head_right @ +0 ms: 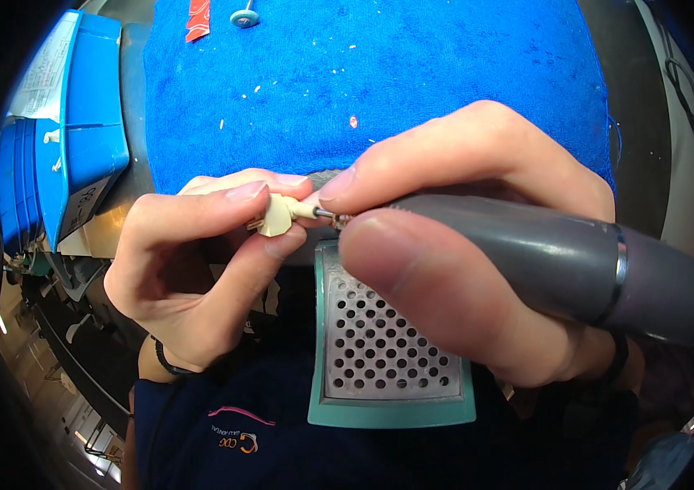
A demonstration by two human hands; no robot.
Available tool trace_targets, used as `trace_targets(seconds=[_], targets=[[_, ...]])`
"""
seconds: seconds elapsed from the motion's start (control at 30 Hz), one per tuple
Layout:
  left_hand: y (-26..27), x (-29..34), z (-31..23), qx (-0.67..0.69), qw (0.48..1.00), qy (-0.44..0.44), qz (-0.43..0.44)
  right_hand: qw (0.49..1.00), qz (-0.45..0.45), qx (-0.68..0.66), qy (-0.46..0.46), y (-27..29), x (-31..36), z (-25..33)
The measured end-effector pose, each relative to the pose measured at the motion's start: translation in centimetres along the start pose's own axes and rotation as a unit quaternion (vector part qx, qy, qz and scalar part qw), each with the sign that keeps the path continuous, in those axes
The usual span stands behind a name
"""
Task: Preparing a small dental model or tooth crown by sanding and shaping it with a handheld rotary tool at a lab workstation.
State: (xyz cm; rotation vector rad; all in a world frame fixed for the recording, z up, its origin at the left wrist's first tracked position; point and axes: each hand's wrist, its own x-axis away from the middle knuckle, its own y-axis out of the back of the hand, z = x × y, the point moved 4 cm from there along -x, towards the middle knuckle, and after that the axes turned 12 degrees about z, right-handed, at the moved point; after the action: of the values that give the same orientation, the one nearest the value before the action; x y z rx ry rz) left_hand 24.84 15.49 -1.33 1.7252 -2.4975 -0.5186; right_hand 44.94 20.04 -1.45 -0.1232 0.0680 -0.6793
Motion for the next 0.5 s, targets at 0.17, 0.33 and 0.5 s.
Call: trace_targets(seconds=[0.17, 0.33, 0.5], targets=[[-0.17, -0.11, -0.09, 0.013, 0.999, -0.027, -0.016, 1.000, -0.007, -0.018, 0.003, -0.23, -0.05, 0.05], [-0.18, -0.02, -0.20, 0.019, 0.999, -0.029, -0.015, 1.000, -0.022, -0.011, 0.001, -0.39, 0.06, 0.32], [-0.12, 0.11, 0.01, 0.020, 1.000, -0.011, -0.011, 0.999, -0.026, -0.023, -0.003, -0.34, -0.07, -0.07]])
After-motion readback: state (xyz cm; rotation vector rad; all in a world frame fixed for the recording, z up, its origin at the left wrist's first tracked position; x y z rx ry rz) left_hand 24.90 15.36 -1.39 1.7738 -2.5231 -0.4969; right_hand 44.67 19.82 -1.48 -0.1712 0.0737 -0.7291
